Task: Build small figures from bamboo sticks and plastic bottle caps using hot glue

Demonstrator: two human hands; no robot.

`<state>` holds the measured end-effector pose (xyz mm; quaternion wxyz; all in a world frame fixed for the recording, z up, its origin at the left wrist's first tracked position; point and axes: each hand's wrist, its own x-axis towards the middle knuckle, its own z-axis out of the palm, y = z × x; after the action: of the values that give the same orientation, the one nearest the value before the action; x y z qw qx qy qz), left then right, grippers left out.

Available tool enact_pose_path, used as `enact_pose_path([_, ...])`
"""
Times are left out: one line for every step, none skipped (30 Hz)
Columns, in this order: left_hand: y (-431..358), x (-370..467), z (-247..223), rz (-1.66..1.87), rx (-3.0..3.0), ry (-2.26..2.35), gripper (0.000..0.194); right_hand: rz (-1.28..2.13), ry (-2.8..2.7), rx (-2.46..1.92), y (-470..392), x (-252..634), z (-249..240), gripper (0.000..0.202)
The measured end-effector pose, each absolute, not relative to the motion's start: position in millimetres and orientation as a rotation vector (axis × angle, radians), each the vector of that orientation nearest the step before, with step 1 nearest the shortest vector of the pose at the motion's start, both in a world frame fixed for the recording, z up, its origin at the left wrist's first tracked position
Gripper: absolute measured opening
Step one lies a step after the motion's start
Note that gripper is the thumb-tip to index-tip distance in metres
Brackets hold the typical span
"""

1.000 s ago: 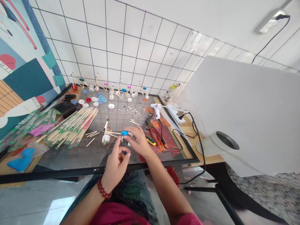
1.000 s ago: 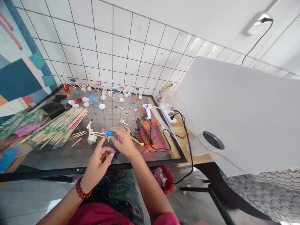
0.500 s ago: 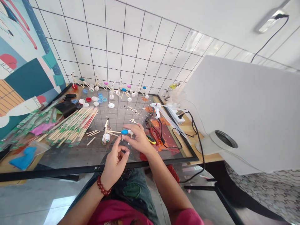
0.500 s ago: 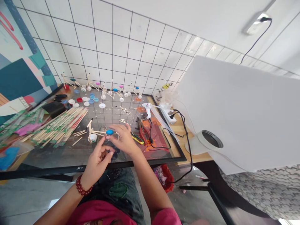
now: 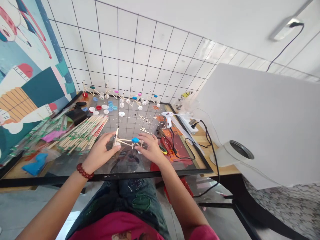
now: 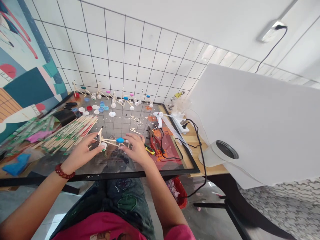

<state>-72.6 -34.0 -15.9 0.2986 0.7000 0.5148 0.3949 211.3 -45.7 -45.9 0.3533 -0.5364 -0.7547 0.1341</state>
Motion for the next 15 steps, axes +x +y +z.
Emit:
enact_pose_path([-30, -72, -16, 1.002, 1.877, 1.341, 0.074, 0.327, -1.933, -1.379, -47, 213, -46, 0.036])
enact_pose_path([-28, -71, -16, 0.968, 1.886, 1.317, 0.075, 0.306, -1.909, -1.37, -49, 214, -47, 0.039])
enact_pose_path([-26, -70, -16, 0.945, 1.887, 1.293, 0.074, 0.287, -1.884, -1.361, -51, 217, -47, 0.041])
enact_pose_path([-25, -70, -16, 0.932, 1.874, 1.267, 0.073, 0.267, -1.859, -1.353, -54, 220, -48, 0.041])
enact_pose_path([-24, -69, -16, 0.923, 1.851, 1.234, 0.071, 0.249, -1.84, -1.343, -58, 224, -49, 0.042])
enact_pose_path([-23, -69, -15, 0.918, 1.82, 1.196, 0.07, 0.232, -1.826, -1.333, -62, 227, -51, 0.041])
enact_pose_path([-22, -68, -13, 0.917, 1.78, 1.157, 0.068, 0.215, -1.817, -1.323, -68, 231, -52, 0.04])
enact_pose_path([-21, -67, -11, 0.916, 1.732, 1.125, 0.067, 0.196, -1.811, -1.315, -74, 236, -54, 0.038])
enact_pose_path([-20, -66, -9, 0.914, 1.683, 1.103, 0.067, 0.175, -1.805, -1.311, -81, 240, -56, 0.037])
enact_pose_path([-19, -65, -7, 0.911, 1.636, 1.094, 0.066, 0.151, -1.799, -1.31, -89, 244, -59, 0.035])
enact_pose_path([-19, -64, -4, 0.908, 1.597, 1.098, 0.063, 0.126, -1.793, -1.312, -97, 249, -62, 0.034])
enact_pose_path([-18, -63, -2, 0.905, 1.568, 1.111, 0.06, 0.099, -1.792, -1.316, -105, 253, -65, 0.034])
enact_pose_path([-17, -62, 1, 0.9, 1.549, 1.129, 0.056, 0.066, -1.793, -1.322, -112, 257, -67, 0.033])
enact_pose_path([-16, -62, 3, 0.894, 1.538, 1.148, 0.053, 0.034, -1.791, -1.332, -120, 261, -70, 0.032])
enact_pose_path([-15, -61, 5, 0.894, 1.526, 1.167, 0.05, 0.005, -1.789, -1.341, -127, 265, -73, 0.031])
